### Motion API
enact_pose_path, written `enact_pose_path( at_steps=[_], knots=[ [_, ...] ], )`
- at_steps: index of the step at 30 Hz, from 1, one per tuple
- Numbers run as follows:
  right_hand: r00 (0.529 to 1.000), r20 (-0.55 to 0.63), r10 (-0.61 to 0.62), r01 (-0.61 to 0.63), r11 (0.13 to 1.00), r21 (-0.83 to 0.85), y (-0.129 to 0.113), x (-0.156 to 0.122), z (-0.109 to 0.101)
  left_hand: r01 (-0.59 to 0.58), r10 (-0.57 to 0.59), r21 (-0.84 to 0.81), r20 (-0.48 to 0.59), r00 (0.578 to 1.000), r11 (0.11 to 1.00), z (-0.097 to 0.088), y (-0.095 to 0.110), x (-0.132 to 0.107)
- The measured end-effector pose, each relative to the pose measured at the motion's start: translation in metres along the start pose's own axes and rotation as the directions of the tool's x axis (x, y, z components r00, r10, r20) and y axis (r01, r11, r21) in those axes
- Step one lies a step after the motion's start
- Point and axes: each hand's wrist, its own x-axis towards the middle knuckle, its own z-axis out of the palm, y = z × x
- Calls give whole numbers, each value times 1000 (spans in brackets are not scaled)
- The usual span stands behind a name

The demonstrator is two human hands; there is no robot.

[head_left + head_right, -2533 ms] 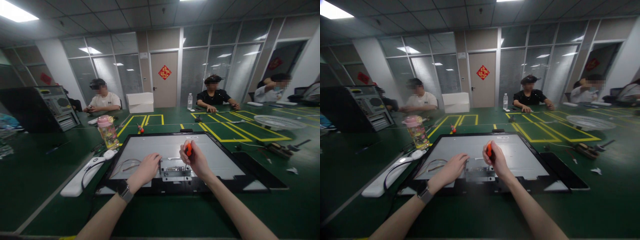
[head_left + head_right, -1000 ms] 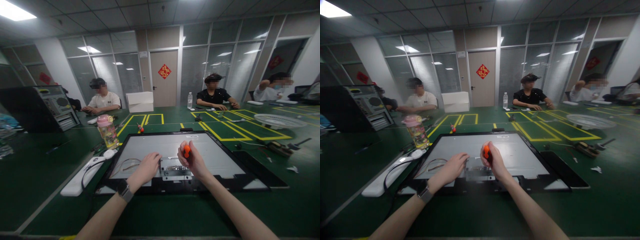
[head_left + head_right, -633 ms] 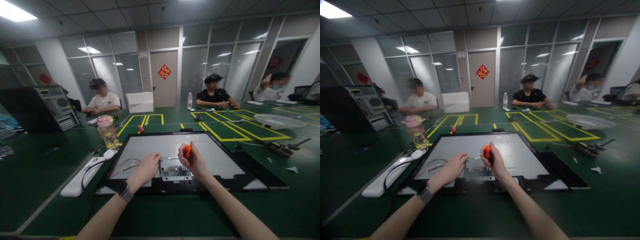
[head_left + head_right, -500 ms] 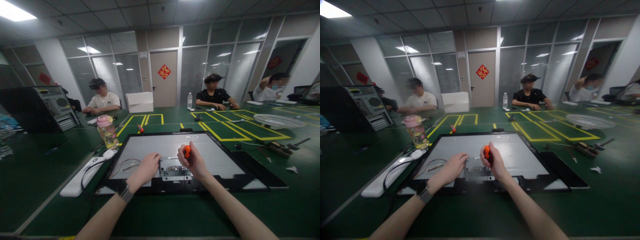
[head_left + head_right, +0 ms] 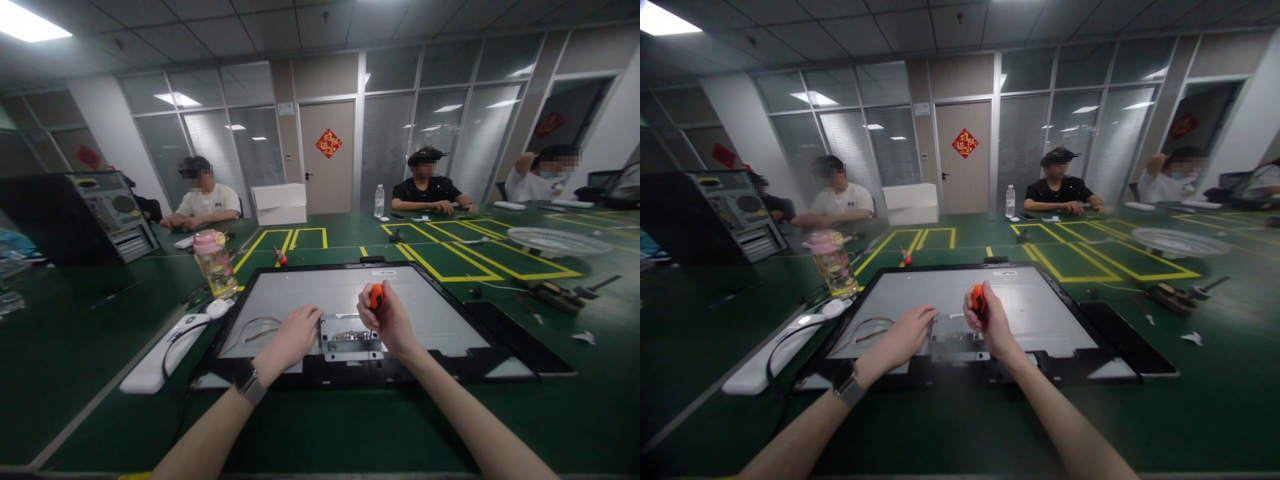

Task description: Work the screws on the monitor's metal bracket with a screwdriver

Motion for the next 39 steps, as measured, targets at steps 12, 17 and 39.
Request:
enact_pose_path(
  at_steps=[12,17,39],
  knots=[
    [981,-127,-147,165,975,148,-21,2,-8,-12,12,-14,-10,1000,1000,3,-2,0],
    [967,-200,-157,193,966,174,-24,6,-18,-10,10,-19,-11,1000,1000,2,-2,0],
    [916,-61,-397,-222,-375,-900,-2,20,-80,-3,2,-22,-7,1000,1000,2,-2,2]
  ],
)
